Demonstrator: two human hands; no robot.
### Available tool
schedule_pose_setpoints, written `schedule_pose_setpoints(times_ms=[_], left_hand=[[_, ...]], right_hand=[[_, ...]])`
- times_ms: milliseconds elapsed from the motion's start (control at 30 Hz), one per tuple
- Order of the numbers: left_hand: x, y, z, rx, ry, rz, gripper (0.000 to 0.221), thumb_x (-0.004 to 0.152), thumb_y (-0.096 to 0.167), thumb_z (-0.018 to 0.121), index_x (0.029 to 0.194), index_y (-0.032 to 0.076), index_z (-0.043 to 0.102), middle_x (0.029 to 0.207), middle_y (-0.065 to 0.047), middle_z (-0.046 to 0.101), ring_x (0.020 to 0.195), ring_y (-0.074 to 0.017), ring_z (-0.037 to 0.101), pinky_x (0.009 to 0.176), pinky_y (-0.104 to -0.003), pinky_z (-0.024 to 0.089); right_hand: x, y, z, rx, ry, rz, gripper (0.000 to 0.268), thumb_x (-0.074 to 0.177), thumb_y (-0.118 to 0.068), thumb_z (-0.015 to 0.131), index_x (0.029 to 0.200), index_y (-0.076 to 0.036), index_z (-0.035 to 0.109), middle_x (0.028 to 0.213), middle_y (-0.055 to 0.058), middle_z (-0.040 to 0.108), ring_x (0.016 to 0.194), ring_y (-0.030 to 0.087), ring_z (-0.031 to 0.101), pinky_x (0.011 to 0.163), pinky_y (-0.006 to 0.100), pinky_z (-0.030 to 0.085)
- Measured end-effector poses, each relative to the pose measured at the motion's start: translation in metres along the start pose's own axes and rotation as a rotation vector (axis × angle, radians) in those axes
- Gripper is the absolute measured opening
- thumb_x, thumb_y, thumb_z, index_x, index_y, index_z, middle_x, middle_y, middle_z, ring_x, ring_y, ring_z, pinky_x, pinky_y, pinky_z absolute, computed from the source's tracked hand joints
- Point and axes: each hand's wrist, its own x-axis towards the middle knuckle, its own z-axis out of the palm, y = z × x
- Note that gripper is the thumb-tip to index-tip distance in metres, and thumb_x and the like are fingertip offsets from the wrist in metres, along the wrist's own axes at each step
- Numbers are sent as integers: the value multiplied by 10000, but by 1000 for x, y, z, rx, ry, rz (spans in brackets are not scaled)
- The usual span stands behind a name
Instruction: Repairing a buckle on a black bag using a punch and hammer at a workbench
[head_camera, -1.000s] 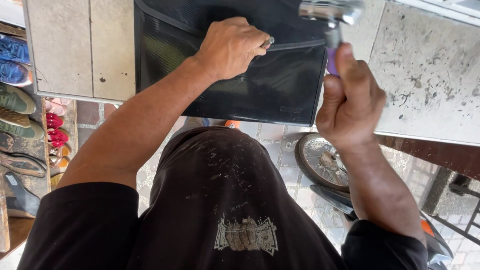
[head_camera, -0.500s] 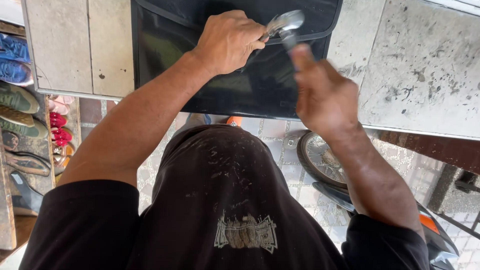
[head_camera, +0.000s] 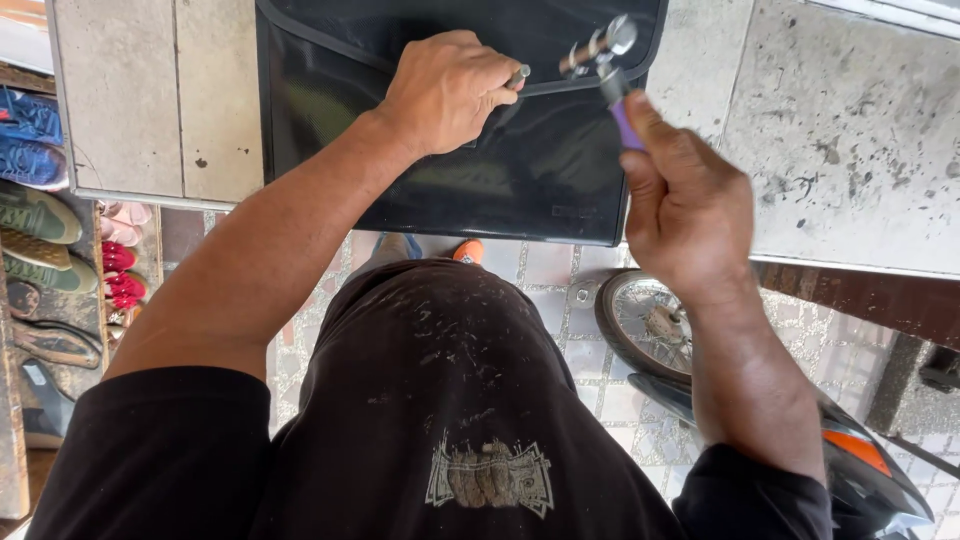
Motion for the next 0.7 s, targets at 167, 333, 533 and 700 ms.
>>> schedule_pose_setpoints(times_ms=[167, 333, 533, 700], left_hand=[[0, 2, -1, 27, -38, -7, 212, 1050, 231, 744, 858, 228, 655, 786, 133, 715, 765, -159, 685, 470, -312, 478], [0, 1, 1, 25, -38, -6, 88, 1007, 245, 778, 955, 235, 707, 819, 127, 728, 745, -182, 665, 448, -337, 460], [4, 2, -5, -19, -55, -3, 68, 1010, 235, 758, 954, 203, 737, 842, 94, 748, 755, -209, 674, 446, -378, 482], [1, 2, -3, 32, 0, -17, 49, 1001, 263, 740, 955, 245, 749, 845, 128, 755, 764, -177, 681, 479, -337, 490]], right_hand=[[3, -2, 31, 94, 341, -158, 369, 1228, -274, 434, 1582, -170, 433, 1011, 146, 685, 629, 169, 490, 505, 341, 416], [6, -8, 25, -52, -30, 4, 427, 1193, -235, 573, 1595, -294, 441, 858, -4, 534, 600, 181, 445, 453, 360, 430], [2, 5, 15, -34, 26, -61, 350, 1188, -162, 628, 1526, -221, 565, 894, 4, 665, 544, 158, 480, 447, 339, 475], [-46, 72, 18, -371, 200, 25, 314, 1202, -152, 593, 1484, -85, 713, 808, 21, 631, 493, 82, 380, 368, 209, 325]])
